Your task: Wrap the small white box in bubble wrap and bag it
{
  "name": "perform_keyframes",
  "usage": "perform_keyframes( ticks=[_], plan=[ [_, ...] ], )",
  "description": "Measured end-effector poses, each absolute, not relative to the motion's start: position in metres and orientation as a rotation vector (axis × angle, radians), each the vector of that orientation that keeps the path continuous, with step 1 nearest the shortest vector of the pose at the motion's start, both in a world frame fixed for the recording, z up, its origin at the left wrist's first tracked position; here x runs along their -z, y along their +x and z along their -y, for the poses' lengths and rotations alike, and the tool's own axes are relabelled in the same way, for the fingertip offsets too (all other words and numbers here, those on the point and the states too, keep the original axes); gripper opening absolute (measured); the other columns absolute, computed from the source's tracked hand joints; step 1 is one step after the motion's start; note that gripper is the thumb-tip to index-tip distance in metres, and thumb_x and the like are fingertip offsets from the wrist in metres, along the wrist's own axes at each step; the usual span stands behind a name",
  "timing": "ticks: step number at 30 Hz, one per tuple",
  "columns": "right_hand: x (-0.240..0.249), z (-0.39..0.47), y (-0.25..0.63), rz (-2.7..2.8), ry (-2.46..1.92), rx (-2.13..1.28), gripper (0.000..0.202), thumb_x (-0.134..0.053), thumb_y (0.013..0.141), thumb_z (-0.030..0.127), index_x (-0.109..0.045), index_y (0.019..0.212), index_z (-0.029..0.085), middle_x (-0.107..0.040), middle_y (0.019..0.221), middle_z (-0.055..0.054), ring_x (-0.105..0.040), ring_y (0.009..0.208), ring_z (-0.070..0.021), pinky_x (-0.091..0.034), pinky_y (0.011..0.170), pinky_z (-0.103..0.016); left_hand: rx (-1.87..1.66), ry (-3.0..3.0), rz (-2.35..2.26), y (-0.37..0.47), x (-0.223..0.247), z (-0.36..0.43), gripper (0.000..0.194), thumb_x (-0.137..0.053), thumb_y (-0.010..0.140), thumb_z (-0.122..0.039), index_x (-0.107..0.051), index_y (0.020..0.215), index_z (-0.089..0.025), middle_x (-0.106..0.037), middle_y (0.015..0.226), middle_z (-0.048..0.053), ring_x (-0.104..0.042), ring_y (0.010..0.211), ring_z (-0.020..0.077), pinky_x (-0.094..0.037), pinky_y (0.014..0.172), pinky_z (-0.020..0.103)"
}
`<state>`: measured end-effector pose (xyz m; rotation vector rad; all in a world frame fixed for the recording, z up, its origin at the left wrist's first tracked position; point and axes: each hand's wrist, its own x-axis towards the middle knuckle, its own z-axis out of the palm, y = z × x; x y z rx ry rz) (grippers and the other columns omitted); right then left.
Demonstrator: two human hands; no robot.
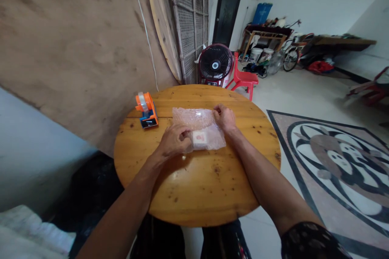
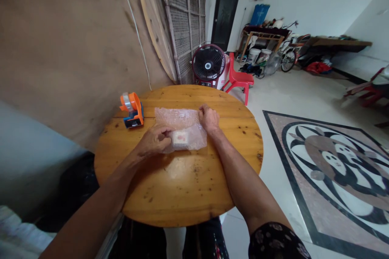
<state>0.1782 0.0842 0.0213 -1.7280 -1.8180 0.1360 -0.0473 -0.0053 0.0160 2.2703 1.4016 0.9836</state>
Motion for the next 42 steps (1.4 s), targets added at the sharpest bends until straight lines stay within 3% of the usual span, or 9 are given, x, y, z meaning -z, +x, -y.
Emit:
perform_keyframes(
  ticks=[5, 9, 13, 20, 22, 25, 29, 33, 42],
  plan=[
    [-0.022, -0.084, 0.178, 1.832, -1.726, -0.159, 0.027, -0.049, 0.084, 0.024, -0.067, 0.104, 0.021, -0.073, 0.093, -0.007, -0.065, 0.084, -0.0212, -0.045, 0.074, -0.03, -1.117, 2.094, -1.213, -0.049, -0.032, 0.015, 0.012, -0.051, 0.07, -0.018, -0.062, 0.065, -0.018, -0.062, 0.075, 0.003, -0.058, 0.077, 0.0178, -0.048, 0.078, 0.034],
    [-0.023, -0.084, 0.179, 1.826, -1.749, -0.161, 0.026, -0.05, 0.084, 0.024, -0.067, 0.103, 0.021, -0.073, 0.095, -0.007, -0.065, 0.086, -0.0218, -0.045, 0.075, -0.03, -0.913, 1.871, -0.828, -0.061, -0.043, 0.022, 0.016, -0.058, 0.073, -0.03, -0.069, 0.07, -0.018, -0.066, 0.093, 0.008, -0.061, 0.087, 0.0206, -0.049, 0.08, 0.034],
    [-0.023, -0.085, 0.179, 1.832, -1.758, -0.165, 0.025, -0.05, 0.084, 0.026, -0.067, 0.103, 0.022, -0.073, 0.095, -0.008, -0.065, 0.087, -0.0233, -0.044, 0.075, -0.031, -0.711, 1.456, -0.752, -0.07, -0.045, 0.025, 0.031, -0.057, 0.079, -0.043, -0.07, 0.089, -0.016, -0.07, 0.081, 0.01, -0.064, 0.065, 0.0185, -0.052, 0.061, 0.032],
    [-0.026, -0.082, 0.177, 1.852, -1.737, -0.163, 0.025, -0.051, 0.084, 0.025, -0.067, 0.102, 0.022, -0.073, 0.093, -0.007, -0.065, 0.086, -0.0217, -0.044, 0.075, -0.03, -0.789, 1.444, -0.981, -0.051, -0.034, 0.021, 0.021, -0.062, 0.074, -0.032, -0.062, 0.088, -0.016, -0.065, 0.064, 0.001, -0.061, 0.053, 0.0132, -0.047, 0.049, 0.024],
    [-0.026, -0.081, 0.177, 1.851, -1.721, -0.17, 0.025, -0.051, 0.084, 0.025, -0.067, 0.102, 0.022, -0.073, 0.093, -0.007, -0.065, 0.085, -0.0209, -0.044, 0.075, -0.029, -0.966, 1.508, -1.042, -0.045, -0.03, 0.02, 0.021, -0.061, 0.073, -0.028, -0.062, 0.09, -0.017, -0.067, 0.075, 0.002, -0.062, 0.061, 0.0136, -0.05, 0.055, 0.025],
    [-0.026, -0.082, 0.176, 1.848, -1.705, -0.175, 0.024, -0.051, 0.084, 0.024, -0.067, 0.102, 0.022, -0.074, 0.093, -0.006, -0.065, 0.085, -0.0204, -0.044, 0.074, -0.029, -1.108, 1.603, -0.999, -0.042, -0.028, 0.019, 0.035, -0.061, 0.074, -0.026, -0.061, 0.109, -0.019, -0.068, 0.108, 0.008, -0.065, 0.094, 0.0208, -0.053, 0.079, 0.034],
    [-0.022, -0.085, 0.178, 1.841, -1.7, -0.172, 0.025, -0.051, 0.084, 0.025, -0.067, 0.102, 0.022, -0.073, 0.094, -0.006, -0.065, 0.085, -0.0207, -0.044, 0.074, -0.029, -1.037, 1.557, -0.798, -0.039, -0.026, 0.021, 0.059, -0.061, 0.078, -0.026, -0.047, 0.135, -0.022, -0.055, 0.136, 0.01, -0.05, 0.126, 0.0271, -0.044, 0.102, 0.04],
    [-0.02, -0.088, 0.181, 1.822, -1.712, -0.157, 0.026, -0.05, 0.083, 0.024, -0.067, 0.102, 0.021, -0.073, 0.093, -0.007, -0.065, 0.084, -0.0208, -0.044, 0.073, -0.029, -0.96, 1.46, -0.789, -0.036, -0.02, 0.021, 0.056, -0.052, 0.089, -0.04, -0.043, 0.14, -0.02, -0.05, 0.142, 0.012, -0.049, 0.129, 0.0291, -0.041, 0.106, 0.044],
    [-0.021, -0.087, 0.184, 1.826, -1.692, -0.192, 0.023, -0.051, 0.084, 0.024, -0.068, 0.099, 0.022, -0.073, 0.09, -0.006, -0.064, 0.082, -0.0195, -0.044, 0.073, -0.028, -0.988, 1.571, -0.861, -0.035, -0.006, 0.003, 0.062, -0.041, 0.091, -0.059, -0.045, 0.14, -0.021, -0.055, 0.137, 0.012, -0.048, 0.13, 0.026, -0.037, 0.109, 0.043]
  ],
)
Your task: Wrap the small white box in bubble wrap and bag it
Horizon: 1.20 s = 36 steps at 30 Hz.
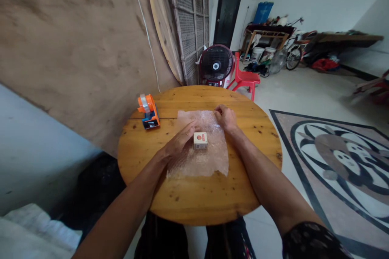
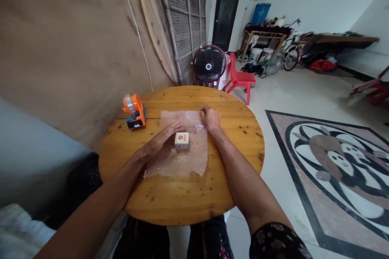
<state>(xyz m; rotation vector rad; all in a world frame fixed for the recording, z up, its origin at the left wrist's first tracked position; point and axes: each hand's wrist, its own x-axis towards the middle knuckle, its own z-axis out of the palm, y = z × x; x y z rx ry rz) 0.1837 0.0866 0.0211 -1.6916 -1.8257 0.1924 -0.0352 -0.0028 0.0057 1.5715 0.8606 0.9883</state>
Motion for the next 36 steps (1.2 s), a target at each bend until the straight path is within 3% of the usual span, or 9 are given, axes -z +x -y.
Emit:
perform_keyframes(
  ticks=[6, 12, 15, 18, 21, 25, 29, 33, 36],
  plan=[
    [-0.033, -0.08, 0.188, 1.812, -1.732, -0.171, 0.025, -0.049, 0.088, 0.031, -0.068, 0.099, 0.021, -0.073, 0.095, -0.008, -0.064, 0.086, -0.0221, -0.043, 0.073, -0.029, -0.958, 1.624, -0.92, -0.029, -0.009, 0.002, 0.056, -0.041, 0.089, -0.061, -0.058, 0.126, -0.023, -0.062, 0.129, 0.01, -0.057, 0.119, 0.025, -0.041, 0.105, 0.042],
    [-0.065, -0.055, 0.176, 1.709, -1.451, -0.132, 0.024, -0.049, 0.088, 0.03, -0.067, 0.099, 0.019, -0.07, 0.09, -0.006, -0.063, 0.079, -0.0196, -0.043, 0.072, -0.029, -0.918, 1.769, -0.944, -0.024, -0.012, 0.0, 0.053, -0.032, 0.092, -0.059, -0.068, 0.097, -0.021, -0.071, 0.099, 0.008, -0.064, 0.1, 0.024, -0.051, 0.089, 0.038],
    [-0.085, -0.033, 0.16, 1.807, -1.128, -0.332, 0.02, -0.05, 0.086, 0.028, -0.065, 0.094, 0.018, -0.065, 0.078, -0.002, -0.057, 0.063, -0.0137, -0.043, 0.064, -0.026, -0.926, 1.775, -0.934, -0.024, -0.012, -0.001, 0.055, -0.032, 0.092, -0.06, -0.068, 0.095, -0.02, -0.071, 0.096, 0.007, -0.064, 0.096, 0.024, -0.051, 0.087, 0.038],
    [-0.098, -0.007, 0.144, 1.929, -0.9, -0.69, 0.019, -0.052, 0.087, 0.033, -0.063, 0.087, 0.018, -0.06, 0.072, 0.0, -0.055, 0.06, -0.012, -0.044, 0.06, -0.025, -0.896, 1.782, -0.934, -0.025, -0.01, -0.004, 0.056, -0.031, 0.092, -0.062, -0.067, 0.101, -0.019, -0.071, 0.101, 0.007, -0.061, 0.104, 0.0253, -0.049, 0.092, 0.038],
    [-0.1, 0.014, 0.136, 2.095, -0.813, -0.89, 0.017, -0.052, 0.088, 0.032, -0.062, 0.084, 0.018, -0.061, 0.073, 0.0, -0.058, 0.067, -0.0135, -0.046, 0.065, -0.027, -0.859, 1.83, -0.899, -0.026, -0.007, -0.008, 0.058, -0.031, 0.092, -0.061, -0.062, 0.114, -0.017, -0.067, 0.114, 0.009, -0.053, 0.117, 0.0269, -0.042, 0.101, 0.04],
    [-0.096, 0.024, 0.132, 2.25, -0.943, -0.706, 0.023, -0.044, 0.093, 0.03, -0.063, 0.087, 0.018, -0.063, 0.079, -0.002, -0.058, 0.074, -0.015, -0.045, 0.071, -0.028, -0.885, 1.929, -0.796, -0.029, -0.004, -0.011, 0.051, -0.034, 0.094, -0.054, -0.059, 0.119, -0.018, -0.06, 0.127, 0.01, -0.049, 0.123, 0.0263, -0.035, 0.107, 0.04],
    [-0.092, 0.023, 0.122, 2.409, -1.007, -0.606, 0.036, -0.034, 0.098, 0.038, -0.062, 0.104, 0.017, -0.067, 0.101, -0.008, -0.062, 0.094, -0.0196, -0.046, 0.085, -0.033, -0.899, 1.963, -0.725, -0.03, 0.002, -0.013, 0.043, -0.043, 0.092, -0.045, -0.06, 0.118, -0.016, -0.06, 0.126, 0.012, -0.051, 0.12, 0.0271, -0.038, 0.105, 0.042],
    [-0.081, 0.02, 0.111, 2.514, -1.214, -0.428, 0.045, -0.032, 0.098, 0.043, -0.061, 0.115, 0.013, -0.063, 0.123, -0.016, -0.055, 0.119, -0.0273, -0.041, 0.1, -0.041, -0.925, 1.932, -0.749, -0.03, 0.002, -0.012, 0.043, -0.05, 0.087, -0.039, -0.06, 0.121, -0.014, -0.059, 0.128, 0.013, -0.055, 0.116, 0.0278, -0.045, 0.099, 0.042],
    [-0.071, 0.012, 0.116, 2.44, -1.33, -0.349, 0.052, -0.028, 0.098, 0.045, -0.057, 0.124, 0.01, -0.058, 0.131, -0.019, -0.049, 0.128, -0.029, -0.037, 0.106, -0.043, -0.898, 2.007, -0.75, -0.031, -0.004, -0.009, 0.041, -0.051, 0.086, -0.036, -0.062, 0.121, -0.017, -0.058, 0.133, 0.01, -0.052, 0.121, 0.0292, -0.039, 0.105, 0.043]
  ],
)
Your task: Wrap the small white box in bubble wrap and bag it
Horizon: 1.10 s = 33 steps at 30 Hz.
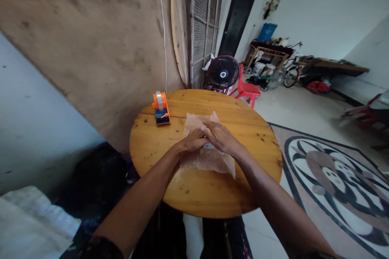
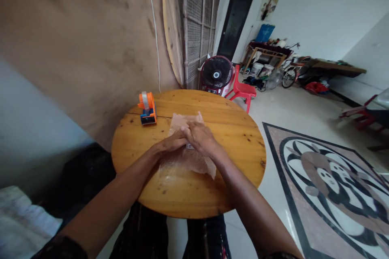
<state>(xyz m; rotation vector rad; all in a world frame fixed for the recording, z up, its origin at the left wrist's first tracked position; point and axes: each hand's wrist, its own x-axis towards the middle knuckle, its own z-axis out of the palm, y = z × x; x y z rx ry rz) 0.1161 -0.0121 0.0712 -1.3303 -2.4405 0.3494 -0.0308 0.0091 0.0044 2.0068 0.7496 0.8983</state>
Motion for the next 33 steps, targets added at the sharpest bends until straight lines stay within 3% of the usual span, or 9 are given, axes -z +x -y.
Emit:
perform_keyframes(
  ticks=[3, 8, 13, 19, 23, 27, 33],
  plan=[
    [-0.06, -0.004, 0.136, 2.339, -1.37, -0.371, 0.052, -0.025, 0.099, 0.042, -0.056, 0.128, 0.011, -0.057, 0.134, -0.017, -0.05, 0.128, -0.0263, -0.037, 0.107, -0.04, -0.854, 2.031, -0.81, -0.033, -0.008, -0.008, 0.049, -0.051, 0.087, -0.039, -0.053, 0.133, -0.021, -0.05, 0.143, 0.008, -0.045, 0.131, 0.0298, -0.031, 0.111, 0.044],
    [-0.027, -0.029, 0.169, 2.187, -1.517, -0.425, 0.037, -0.038, 0.094, 0.025, -0.06, 0.122, 0.014, -0.063, 0.127, -0.013, -0.059, 0.117, -0.0241, -0.044, 0.101, -0.038, -0.797, 1.902, -1.05, -0.037, -0.002, -0.01, 0.067, -0.041, 0.089, -0.056, -0.046, 0.14, -0.012, -0.037, 0.151, 0.013, -0.03, 0.142, 0.0279, -0.018, 0.119, 0.042],
    [-0.002, -0.034, 0.177, 2.278, -1.367, -0.275, 0.033, -0.046, 0.087, 0.017, -0.066, 0.114, 0.018, -0.065, 0.125, -0.008, -0.057, 0.119, -0.0222, -0.04, 0.104, -0.036, -0.899, 1.855, -0.983, -0.04, -0.002, -0.007, 0.066, -0.03, 0.092, -0.061, -0.055, 0.131, -0.014, -0.049, 0.144, 0.009, -0.043, 0.134, 0.025, -0.027, 0.116, 0.039],
    [0.0, -0.03, 0.181, 2.323, -1.412, -0.221, 0.037, -0.047, 0.09, 0.022, -0.06, 0.123, 0.018, -0.058, 0.134, -0.009, -0.052, 0.125, -0.022, -0.037, 0.106, -0.038, -0.873, 1.788, -1.121, -0.037, -0.008, -0.006, 0.063, -0.041, 0.087, -0.06, -0.057, 0.128, -0.015, -0.052, 0.141, 0.009, -0.047, 0.13, 0.026, -0.031, 0.113, 0.039],
    [-0.001, -0.027, 0.18, 2.35, -1.401, -0.189, 0.037, -0.045, 0.091, 0.024, -0.058, 0.126, 0.019, -0.054, 0.139, -0.01, -0.048, 0.128, -0.0223, -0.034, 0.107, -0.039, -0.755, 1.941, -1.088, -0.035, -0.019, -0.014, 0.056, -0.037, 0.089, -0.056, -0.064, 0.118, -0.016, -0.059, 0.133, 0.008, -0.052, 0.124, 0.0248, -0.035, 0.111, 0.038],
    [-0.004, -0.026, 0.177, 2.376, -1.447, -0.135, 0.035, -0.045, 0.092, 0.025, -0.059, 0.123, 0.017, -0.055, 0.136, -0.011, -0.05, 0.123, -0.0243, -0.035, 0.103, -0.039, -0.784, 1.976, -1.091, -0.032, -0.028, -0.021, 0.05, -0.043, 0.088, -0.051, -0.066, 0.114, -0.016, -0.061, 0.13, 0.007, -0.052, 0.124, 0.0251, -0.034, 0.111, 0.039],
    [-0.008, -0.026, 0.177, 2.401, -1.45, -0.087, 0.03, -0.045, 0.093, 0.027, -0.061, 0.117, 0.018, -0.059, 0.13, -0.011, -0.054, 0.114, -0.0249, -0.038, 0.096, -0.039, -0.854, 1.681, -0.911, -0.025, -0.011, -0.027, 0.057, -0.044, 0.088, -0.056, -0.065, 0.118, -0.013, -0.062, 0.129, 0.012, -0.056, 0.12, 0.0277, -0.04, 0.107, 0.042]
  ],
)
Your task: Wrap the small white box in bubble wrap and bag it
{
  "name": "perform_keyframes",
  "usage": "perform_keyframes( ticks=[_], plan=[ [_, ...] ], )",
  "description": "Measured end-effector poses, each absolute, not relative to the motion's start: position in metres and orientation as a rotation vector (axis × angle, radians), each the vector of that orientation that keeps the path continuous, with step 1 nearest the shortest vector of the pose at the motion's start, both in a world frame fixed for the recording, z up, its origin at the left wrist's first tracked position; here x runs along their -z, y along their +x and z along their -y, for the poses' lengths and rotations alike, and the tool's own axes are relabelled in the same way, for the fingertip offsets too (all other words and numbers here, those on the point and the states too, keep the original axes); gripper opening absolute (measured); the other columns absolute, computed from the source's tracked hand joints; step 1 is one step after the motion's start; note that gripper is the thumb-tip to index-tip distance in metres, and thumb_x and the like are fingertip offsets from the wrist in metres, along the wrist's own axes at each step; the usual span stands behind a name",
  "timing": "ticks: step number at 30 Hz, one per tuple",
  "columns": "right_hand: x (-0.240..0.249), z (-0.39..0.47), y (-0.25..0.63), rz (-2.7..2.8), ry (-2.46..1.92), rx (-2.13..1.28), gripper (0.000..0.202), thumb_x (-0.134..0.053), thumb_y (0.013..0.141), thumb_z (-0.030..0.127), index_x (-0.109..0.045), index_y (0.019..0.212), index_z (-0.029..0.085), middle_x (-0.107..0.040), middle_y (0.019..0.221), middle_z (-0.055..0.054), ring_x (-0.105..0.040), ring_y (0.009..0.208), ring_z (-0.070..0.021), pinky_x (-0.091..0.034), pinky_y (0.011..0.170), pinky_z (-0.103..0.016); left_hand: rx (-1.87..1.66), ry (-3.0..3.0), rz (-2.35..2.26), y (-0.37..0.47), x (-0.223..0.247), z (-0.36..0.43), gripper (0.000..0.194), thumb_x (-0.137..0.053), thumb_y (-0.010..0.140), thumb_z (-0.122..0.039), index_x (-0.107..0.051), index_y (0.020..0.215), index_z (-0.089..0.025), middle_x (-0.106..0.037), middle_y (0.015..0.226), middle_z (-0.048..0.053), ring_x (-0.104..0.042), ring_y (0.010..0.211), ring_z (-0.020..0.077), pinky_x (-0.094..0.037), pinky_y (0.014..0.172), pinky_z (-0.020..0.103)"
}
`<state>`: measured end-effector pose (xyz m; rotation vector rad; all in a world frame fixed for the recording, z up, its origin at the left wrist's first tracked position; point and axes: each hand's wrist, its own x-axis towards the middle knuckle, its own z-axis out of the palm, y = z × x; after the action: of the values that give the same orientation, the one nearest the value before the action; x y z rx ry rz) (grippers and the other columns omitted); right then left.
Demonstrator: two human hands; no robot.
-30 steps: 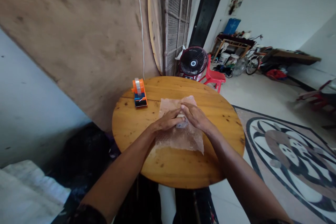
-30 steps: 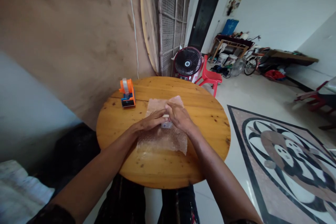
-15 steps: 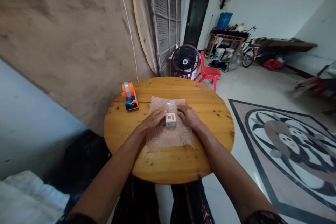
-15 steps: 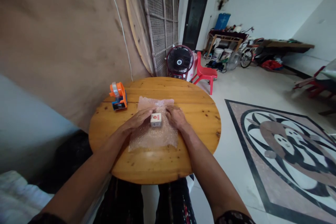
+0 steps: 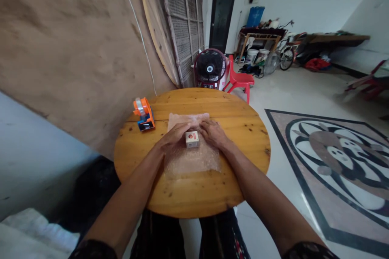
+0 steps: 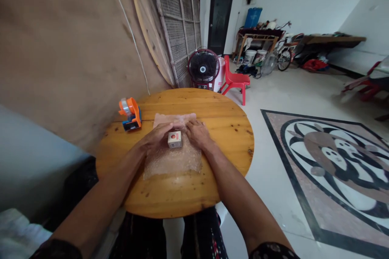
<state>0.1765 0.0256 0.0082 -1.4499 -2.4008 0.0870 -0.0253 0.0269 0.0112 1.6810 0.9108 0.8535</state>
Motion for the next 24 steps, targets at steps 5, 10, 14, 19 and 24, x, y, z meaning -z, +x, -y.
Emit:
perform_keyframes(
  ticks=[5, 10, 14, 19, 24],
  plan=[
    [-0.01, -0.028, 0.175, 2.399, -1.449, -0.112, 0.029, -0.044, 0.093, 0.026, -0.062, 0.114, 0.016, -0.059, 0.13, -0.013, -0.052, 0.118, -0.0238, -0.036, 0.1, -0.039, -0.801, 1.368, -0.786, -0.023, -0.004, -0.029, 0.077, -0.038, 0.084, -0.072, -0.054, 0.132, -0.013, -0.058, 0.134, 0.015, -0.05, 0.128, 0.031, -0.037, 0.107, 0.046],
    [-0.011, -0.028, 0.175, 2.303, -1.464, -0.196, 0.027, -0.048, 0.09, 0.024, -0.064, 0.111, 0.018, -0.063, 0.124, -0.012, -0.055, 0.116, -0.0241, -0.039, 0.099, -0.039, -0.771, 1.318, -0.819, -0.023, -0.003, -0.029, 0.078, -0.037, 0.085, -0.072, -0.046, 0.139, -0.016, -0.053, 0.139, 0.013, -0.046, 0.132, 0.0293, -0.034, 0.109, 0.042],
    [-0.022, -0.019, 0.178, 2.13, -1.267, -0.42, 0.03, -0.057, 0.084, 0.029, -0.066, 0.112, 0.021, -0.067, 0.12, -0.009, -0.058, 0.116, -0.0244, -0.041, 0.102, -0.042, -0.775, 1.331, -0.755, -0.025, -0.001, -0.03, 0.073, -0.036, 0.086, -0.071, -0.053, 0.132, -0.018, -0.056, 0.136, 0.012, -0.047, 0.13, 0.0295, -0.037, 0.106, 0.042],
    [-0.041, -0.006, 0.178, 2.143, -0.985, -0.848, 0.033, -0.06, 0.084, 0.037, -0.065, 0.116, 0.026, -0.067, 0.121, -0.004, -0.06, 0.115, -0.0228, -0.042, 0.102, -0.042, -0.753, 1.405, -0.624, -0.027, 0.002, -0.036, 0.069, -0.033, 0.088, -0.069, -0.056, 0.13, -0.019, -0.055, 0.138, 0.011, -0.046, 0.13, 0.0289, -0.037, 0.107, 0.042],
    [-0.04, -0.008, 0.171, 2.407, -0.951, -0.706, 0.06, -0.074, 0.071, 0.037, -0.058, 0.128, 0.026, -0.062, 0.129, -0.007, -0.057, 0.118, -0.0272, -0.042, 0.102, -0.044, -0.748, 1.413, -0.752, -0.028, 0.009, -0.042, 0.072, -0.029, 0.089, -0.07, -0.048, 0.138, -0.02, -0.04, 0.15, 0.008, -0.039, 0.138, 0.0255, -0.031, 0.113, 0.038]
  ],
)
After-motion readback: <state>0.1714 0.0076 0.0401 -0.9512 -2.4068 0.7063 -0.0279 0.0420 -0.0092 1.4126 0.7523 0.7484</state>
